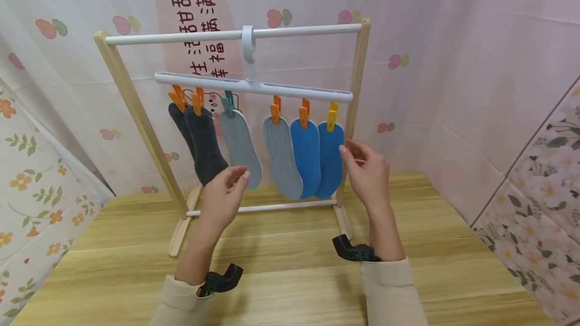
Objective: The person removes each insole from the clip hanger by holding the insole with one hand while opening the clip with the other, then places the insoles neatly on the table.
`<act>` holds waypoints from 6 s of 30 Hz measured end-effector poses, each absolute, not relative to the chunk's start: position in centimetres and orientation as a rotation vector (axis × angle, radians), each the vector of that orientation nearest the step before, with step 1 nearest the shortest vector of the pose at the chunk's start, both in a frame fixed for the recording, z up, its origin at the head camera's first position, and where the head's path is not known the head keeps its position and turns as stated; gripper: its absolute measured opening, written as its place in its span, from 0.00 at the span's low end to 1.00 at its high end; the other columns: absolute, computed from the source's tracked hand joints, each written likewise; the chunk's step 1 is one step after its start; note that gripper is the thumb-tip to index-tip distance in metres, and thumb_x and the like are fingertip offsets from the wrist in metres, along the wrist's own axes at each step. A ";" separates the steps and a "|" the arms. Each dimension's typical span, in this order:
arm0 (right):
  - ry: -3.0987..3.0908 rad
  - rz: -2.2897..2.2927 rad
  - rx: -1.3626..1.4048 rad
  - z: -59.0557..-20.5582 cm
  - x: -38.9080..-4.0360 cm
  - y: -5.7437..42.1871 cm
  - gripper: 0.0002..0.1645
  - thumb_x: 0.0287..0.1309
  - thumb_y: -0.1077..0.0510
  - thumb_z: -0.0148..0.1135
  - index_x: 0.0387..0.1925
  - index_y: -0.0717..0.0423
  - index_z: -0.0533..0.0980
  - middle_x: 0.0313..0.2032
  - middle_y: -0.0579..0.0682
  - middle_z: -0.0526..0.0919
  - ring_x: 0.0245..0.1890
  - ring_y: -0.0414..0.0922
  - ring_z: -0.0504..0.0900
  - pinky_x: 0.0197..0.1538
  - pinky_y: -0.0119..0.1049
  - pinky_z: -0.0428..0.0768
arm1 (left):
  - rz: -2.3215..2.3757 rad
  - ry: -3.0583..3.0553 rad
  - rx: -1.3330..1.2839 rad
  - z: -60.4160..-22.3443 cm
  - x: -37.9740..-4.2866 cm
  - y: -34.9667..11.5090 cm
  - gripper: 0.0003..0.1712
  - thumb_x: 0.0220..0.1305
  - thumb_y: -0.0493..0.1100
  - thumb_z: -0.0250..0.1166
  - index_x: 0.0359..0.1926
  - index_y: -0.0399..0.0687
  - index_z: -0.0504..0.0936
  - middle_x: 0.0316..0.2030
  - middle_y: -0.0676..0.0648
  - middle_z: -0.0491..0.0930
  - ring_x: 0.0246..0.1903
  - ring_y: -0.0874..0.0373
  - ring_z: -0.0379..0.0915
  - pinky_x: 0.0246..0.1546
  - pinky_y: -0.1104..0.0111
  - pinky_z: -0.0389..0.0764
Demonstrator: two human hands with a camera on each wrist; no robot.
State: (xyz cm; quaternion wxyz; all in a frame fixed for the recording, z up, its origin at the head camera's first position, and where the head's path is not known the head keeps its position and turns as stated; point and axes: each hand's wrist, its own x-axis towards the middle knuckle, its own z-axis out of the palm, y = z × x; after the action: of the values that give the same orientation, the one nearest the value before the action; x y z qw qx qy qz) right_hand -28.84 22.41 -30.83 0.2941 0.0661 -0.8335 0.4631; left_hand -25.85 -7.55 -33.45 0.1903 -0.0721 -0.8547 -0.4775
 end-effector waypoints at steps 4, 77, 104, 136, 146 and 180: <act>-2.218 1.219 0.181 -30.6 -28.8 22.3 0.29 0.73 0.43 0.57 0.61 0.61 0.78 0.54 0.60 0.86 0.54 0.54 0.83 0.60 0.58 0.81 | -1.268 -2.552 -0.300 -34.3 -26.1 -5.8 0.21 0.76 0.54 0.57 0.59 0.47 0.81 0.55 0.47 0.83 0.53 0.51 0.81 0.50 0.55 0.85; -2.401 1.103 0.373 -24.9 -26.5 21.4 0.33 0.73 0.44 0.56 0.71 0.54 0.69 0.66 0.56 0.78 0.63 0.55 0.79 0.63 0.57 0.78 | -2.470 -2.269 -0.522 -39.2 -27.3 2.1 0.20 0.71 0.39 0.63 0.60 0.33 0.78 0.53 0.30 0.82 0.47 0.41 0.84 0.48 0.52 0.86; -2.252 1.823 0.258 -20.6 -29.5 20.4 0.39 0.58 0.37 0.68 0.68 0.47 0.74 0.61 0.51 0.82 0.65 0.47 0.79 0.76 0.56 0.62 | -2.501 -2.258 -0.537 -38.2 -26.9 1.9 0.20 0.72 0.39 0.63 0.61 0.34 0.76 0.53 0.31 0.83 0.47 0.46 0.85 0.46 0.63 0.87; -2.155 1.994 0.139 -20.0 -31.0 19.6 0.38 0.53 0.40 0.71 0.61 0.57 0.79 0.41 0.41 0.90 0.48 0.36 0.87 0.74 0.45 0.68 | -2.582 -2.215 -0.610 -38.7 -26.7 0.9 0.33 0.70 0.32 0.62 0.73 0.42 0.65 0.58 0.31 0.80 0.49 0.40 0.86 0.44 0.57 0.88; -2.091 2.054 0.187 -20.1 -31.5 19.2 0.39 0.52 0.42 0.73 0.62 0.57 0.79 0.42 0.42 0.89 0.49 0.39 0.88 0.52 0.26 0.82 | -2.598 -2.245 -0.553 -39.3 -26.3 0.8 0.33 0.68 0.30 0.63 0.72 0.40 0.67 0.57 0.29 0.80 0.50 0.38 0.85 0.40 0.56 0.89; -2.022 2.094 0.315 -20.5 -32.1 19.1 0.39 0.55 0.53 0.76 0.66 0.60 0.74 0.42 0.39 0.89 0.48 0.37 0.86 0.58 0.32 0.79 | -2.659 -2.286 -0.486 -42.9 -24.0 0.0 0.29 0.64 0.25 0.64 0.66 0.35 0.72 0.49 0.28 0.84 0.40 0.44 0.87 0.33 0.57 0.89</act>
State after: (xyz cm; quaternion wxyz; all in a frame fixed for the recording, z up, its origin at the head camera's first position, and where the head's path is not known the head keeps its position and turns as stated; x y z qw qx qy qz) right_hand -32.11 19.12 -20.48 0.1064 0.1070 -0.6867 0.7111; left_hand -24.00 0.01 -42.86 -0.1978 -0.1345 -0.6329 -0.7363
